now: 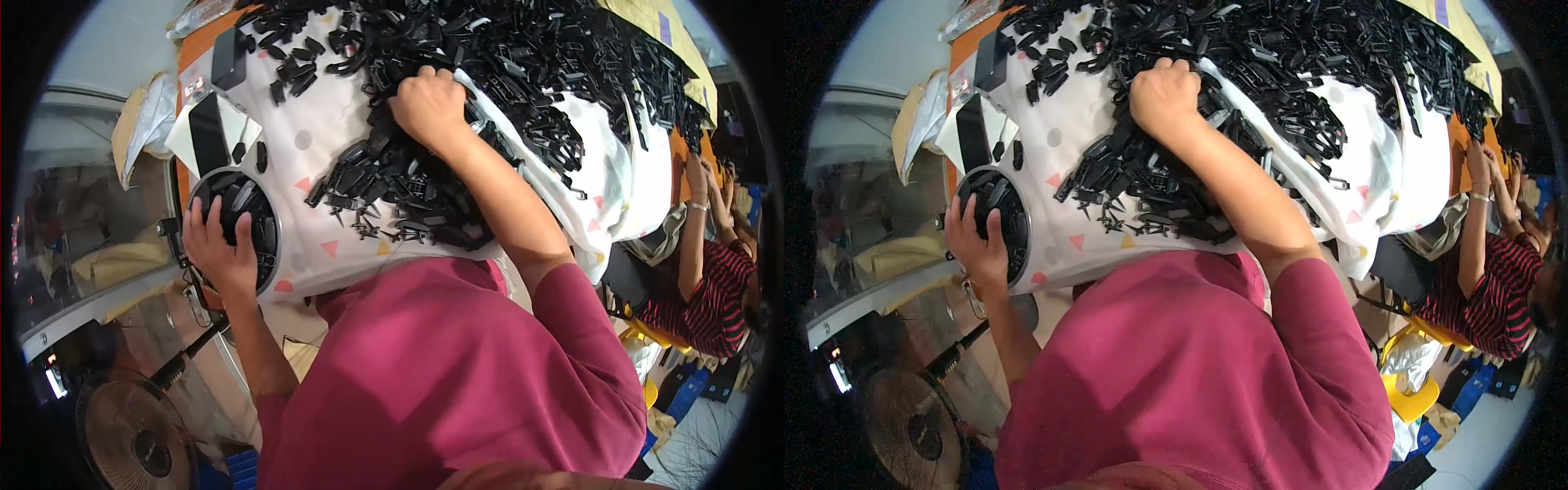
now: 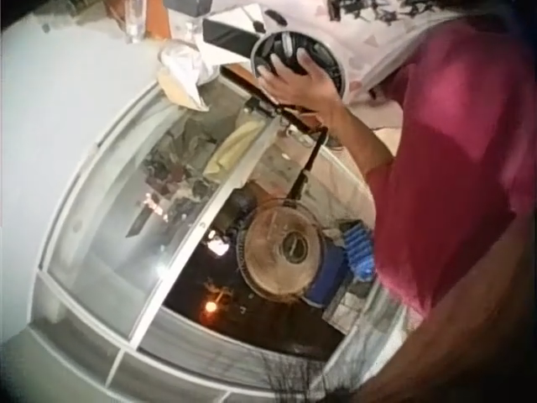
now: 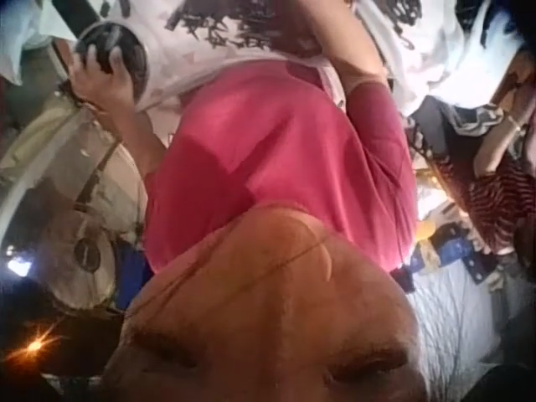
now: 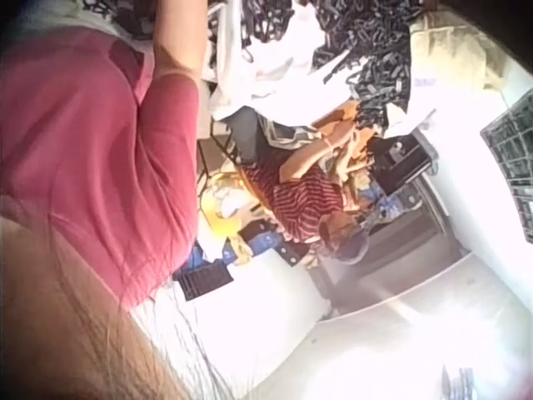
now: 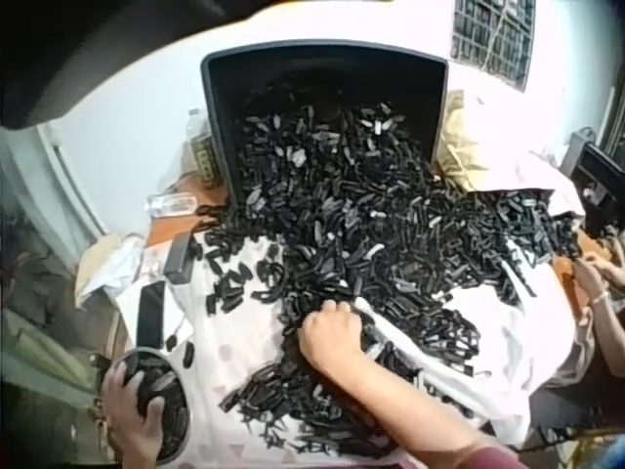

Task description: Sorting and inspecting small black plastic or metal hardware components on a table.

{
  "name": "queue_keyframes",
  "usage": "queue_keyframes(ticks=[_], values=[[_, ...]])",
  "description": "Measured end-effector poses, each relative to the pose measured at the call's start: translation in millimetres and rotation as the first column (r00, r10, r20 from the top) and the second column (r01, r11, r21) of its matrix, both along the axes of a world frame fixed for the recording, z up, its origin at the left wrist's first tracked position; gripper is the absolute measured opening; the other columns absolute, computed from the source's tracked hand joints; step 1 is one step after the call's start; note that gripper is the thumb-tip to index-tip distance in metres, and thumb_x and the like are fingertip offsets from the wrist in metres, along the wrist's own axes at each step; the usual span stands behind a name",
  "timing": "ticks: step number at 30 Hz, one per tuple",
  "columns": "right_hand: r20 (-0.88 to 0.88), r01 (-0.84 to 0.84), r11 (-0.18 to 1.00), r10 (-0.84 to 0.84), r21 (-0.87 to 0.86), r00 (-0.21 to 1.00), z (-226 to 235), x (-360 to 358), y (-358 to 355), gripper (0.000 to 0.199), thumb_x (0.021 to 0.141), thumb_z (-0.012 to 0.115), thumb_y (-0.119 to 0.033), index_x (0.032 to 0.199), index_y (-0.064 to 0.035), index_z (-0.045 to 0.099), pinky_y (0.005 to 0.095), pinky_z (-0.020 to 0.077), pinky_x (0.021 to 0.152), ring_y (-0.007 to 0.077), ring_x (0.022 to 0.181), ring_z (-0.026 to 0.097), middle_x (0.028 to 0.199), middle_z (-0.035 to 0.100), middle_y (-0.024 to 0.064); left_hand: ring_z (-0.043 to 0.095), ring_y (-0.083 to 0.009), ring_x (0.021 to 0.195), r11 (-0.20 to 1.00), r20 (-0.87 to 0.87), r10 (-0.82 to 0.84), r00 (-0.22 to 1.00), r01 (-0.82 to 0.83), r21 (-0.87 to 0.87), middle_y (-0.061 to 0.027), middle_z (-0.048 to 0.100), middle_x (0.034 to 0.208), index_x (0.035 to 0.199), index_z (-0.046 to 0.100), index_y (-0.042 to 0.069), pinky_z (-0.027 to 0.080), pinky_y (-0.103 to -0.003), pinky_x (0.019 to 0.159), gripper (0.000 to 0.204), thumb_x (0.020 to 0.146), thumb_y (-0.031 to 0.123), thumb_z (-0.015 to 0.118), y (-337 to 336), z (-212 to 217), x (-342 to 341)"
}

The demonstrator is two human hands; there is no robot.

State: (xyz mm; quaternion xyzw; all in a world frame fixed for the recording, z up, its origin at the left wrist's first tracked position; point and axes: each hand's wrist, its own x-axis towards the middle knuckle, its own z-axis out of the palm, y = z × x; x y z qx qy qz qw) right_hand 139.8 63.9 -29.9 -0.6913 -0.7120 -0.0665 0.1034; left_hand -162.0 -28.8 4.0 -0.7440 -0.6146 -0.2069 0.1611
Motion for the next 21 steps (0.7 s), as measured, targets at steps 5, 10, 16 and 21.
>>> queue_keyframes(ticks=[5,10,16,21], values=[[-0.099,0.036,0.988,-0.052,-0.152,0.994,-2,13,5,0.024,0.065,0.059,-0.025,0.073,-0.0035,0.064,0.0368,0.0488,0.067,0.0286,0.075,0.06,0.083,0.06,0.0133,0.044,-0.0322,0.107,0.992,0.044,-0.012,0.999,0.006,0.124,-0.0102,0.052,0.108,0.097,0.058,0.01,0.032,-0.043,0.09,0.03,0.074,0.028,0.061,9,-3,12],[-0.522,0.105,0.992,-0.122,-0.062,0.844,2,15,-6,0.023,0.068,0.064,-0.025,0.068,-0.0018,0.06,0.0315,0.0456,0.061,0.0224,0.066,0.058,0.072,0.059,0.0086,0.052,-0.0258,0.086,0.968,0.247,-0.25,0.936,0.232,0.1,-0.0057,0.057,0.092,0.083,0.061,0.01,0.04,-0.037,0.076,0.017,0.067,0.014,0.066,28,7,77],[-0.993,0.135,0.984,-0.115,-0.114,0.003,34,41,-48,0.035,0.071,0.065,-0.002,0.101,-0.0027,0.046,0.0192,0.0319,0.036,0.0073,0.047,0.045,0.065,0.052,0.0013,0.045,-0.0236,0.091,0.936,0.173,-0.107,0.979,0.158,-0.316,-0.0038,0.054,0.09,0.075,0.067,0.011,0.037,-0.037,0.076,0.018,0.067,0.027,0.066,79,-31,180],[-0.931,0.059,0.966,-0.224,-0.251,-0.288,29,61,-79,0.024,0.08,0.056,-0.004,0.103,-0.0022,0.052,0.022,0.0449,0.048,0.0124,0.06,0.056,0.073,0.055,0.0043,0.043,-0.024,0.096,0.88,0.12,-0.081,0.989,0.127,-0.457,-0.004,0.054,0.093,0.077,0.067,0.012,0.034,-0.038,0.08,0.02,0.067,0.03,0.067,93,-37,189]])
